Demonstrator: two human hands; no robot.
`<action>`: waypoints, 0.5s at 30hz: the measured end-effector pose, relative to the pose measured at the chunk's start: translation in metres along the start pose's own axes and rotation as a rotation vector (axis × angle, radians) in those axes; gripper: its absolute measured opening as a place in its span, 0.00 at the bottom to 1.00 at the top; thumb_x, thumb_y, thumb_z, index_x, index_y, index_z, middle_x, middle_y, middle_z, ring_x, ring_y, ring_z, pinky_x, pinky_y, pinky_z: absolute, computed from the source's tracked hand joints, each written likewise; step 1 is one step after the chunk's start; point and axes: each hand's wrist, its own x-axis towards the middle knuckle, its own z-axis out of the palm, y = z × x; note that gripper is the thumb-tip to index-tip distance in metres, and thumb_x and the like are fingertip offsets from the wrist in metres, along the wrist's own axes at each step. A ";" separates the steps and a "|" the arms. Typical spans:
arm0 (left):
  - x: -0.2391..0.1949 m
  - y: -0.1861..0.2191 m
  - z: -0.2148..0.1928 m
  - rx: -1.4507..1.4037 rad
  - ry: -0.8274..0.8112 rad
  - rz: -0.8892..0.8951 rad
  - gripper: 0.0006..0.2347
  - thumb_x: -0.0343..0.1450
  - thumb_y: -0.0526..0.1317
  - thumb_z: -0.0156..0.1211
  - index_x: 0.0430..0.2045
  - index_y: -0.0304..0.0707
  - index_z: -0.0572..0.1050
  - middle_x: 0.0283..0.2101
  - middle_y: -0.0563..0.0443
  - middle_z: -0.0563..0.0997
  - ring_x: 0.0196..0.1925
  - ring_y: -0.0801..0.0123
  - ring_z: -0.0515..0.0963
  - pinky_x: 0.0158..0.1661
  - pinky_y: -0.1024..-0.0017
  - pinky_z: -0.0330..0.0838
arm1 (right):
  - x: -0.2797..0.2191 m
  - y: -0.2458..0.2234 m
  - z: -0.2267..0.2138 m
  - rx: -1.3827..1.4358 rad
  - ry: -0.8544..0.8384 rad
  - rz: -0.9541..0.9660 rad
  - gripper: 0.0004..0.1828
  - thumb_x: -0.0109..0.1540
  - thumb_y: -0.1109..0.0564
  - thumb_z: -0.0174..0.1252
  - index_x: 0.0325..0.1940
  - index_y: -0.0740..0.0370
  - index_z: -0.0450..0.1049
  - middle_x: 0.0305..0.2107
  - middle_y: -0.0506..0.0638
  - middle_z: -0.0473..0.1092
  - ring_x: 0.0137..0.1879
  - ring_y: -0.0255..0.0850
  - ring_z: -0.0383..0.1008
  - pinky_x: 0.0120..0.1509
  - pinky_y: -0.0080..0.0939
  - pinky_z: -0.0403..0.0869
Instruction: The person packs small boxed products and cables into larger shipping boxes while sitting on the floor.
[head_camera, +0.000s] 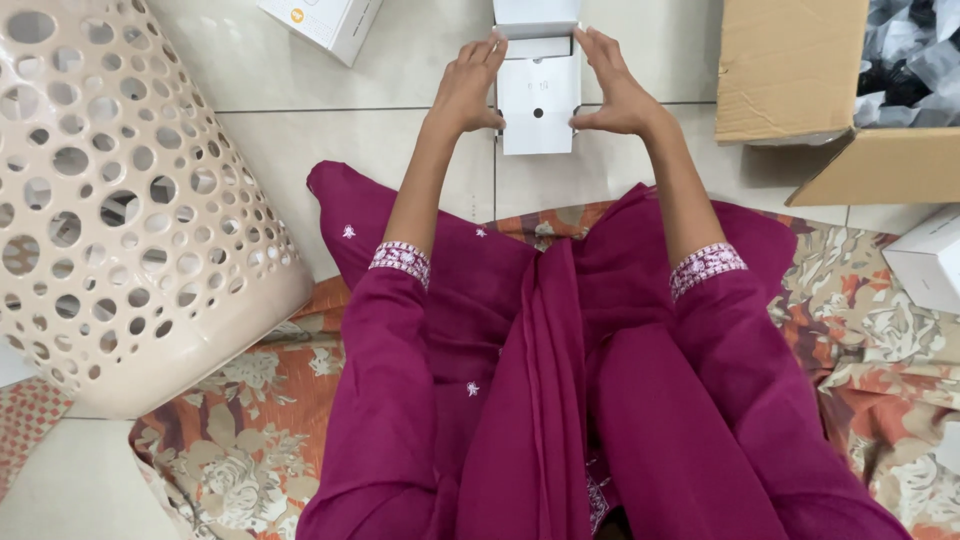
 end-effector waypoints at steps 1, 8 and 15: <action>0.000 0.000 -0.001 -0.119 -0.019 -0.024 0.51 0.44 0.42 0.85 0.65 0.31 0.63 0.68 0.41 0.65 0.68 0.49 0.62 0.62 0.54 0.60 | -0.003 0.001 -0.001 0.160 0.099 -0.009 0.67 0.43 0.56 0.81 0.80 0.52 0.49 0.71 0.62 0.50 0.71 0.61 0.59 0.66 0.59 0.70; 0.001 -0.007 0.047 -0.213 0.041 -0.118 0.35 0.55 0.39 0.80 0.61 0.40 0.77 0.72 0.49 0.66 0.72 0.56 0.65 0.66 0.58 0.64 | 0.003 -0.008 0.027 0.153 0.353 0.131 0.21 0.58 0.56 0.74 0.54 0.60 0.80 0.51 0.49 0.73 0.52 0.43 0.77 0.54 0.47 0.79; -0.004 0.005 0.015 -0.411 -0.065 -0.153 0.49 0.48 0.44 0.86 0.67 0.43 0.65 0.74 0.44 0.53 0.70 0.50 0.62 0.63 0.57 0.66 | 0.012 -0.008 0.027 0.017 0.352 0.073 0.47 0.44 0.48 0.82 0.65 0.59 0.74 0.65 0.58 0.61 0.66 0.56 0.65 0.62 0.53 0.74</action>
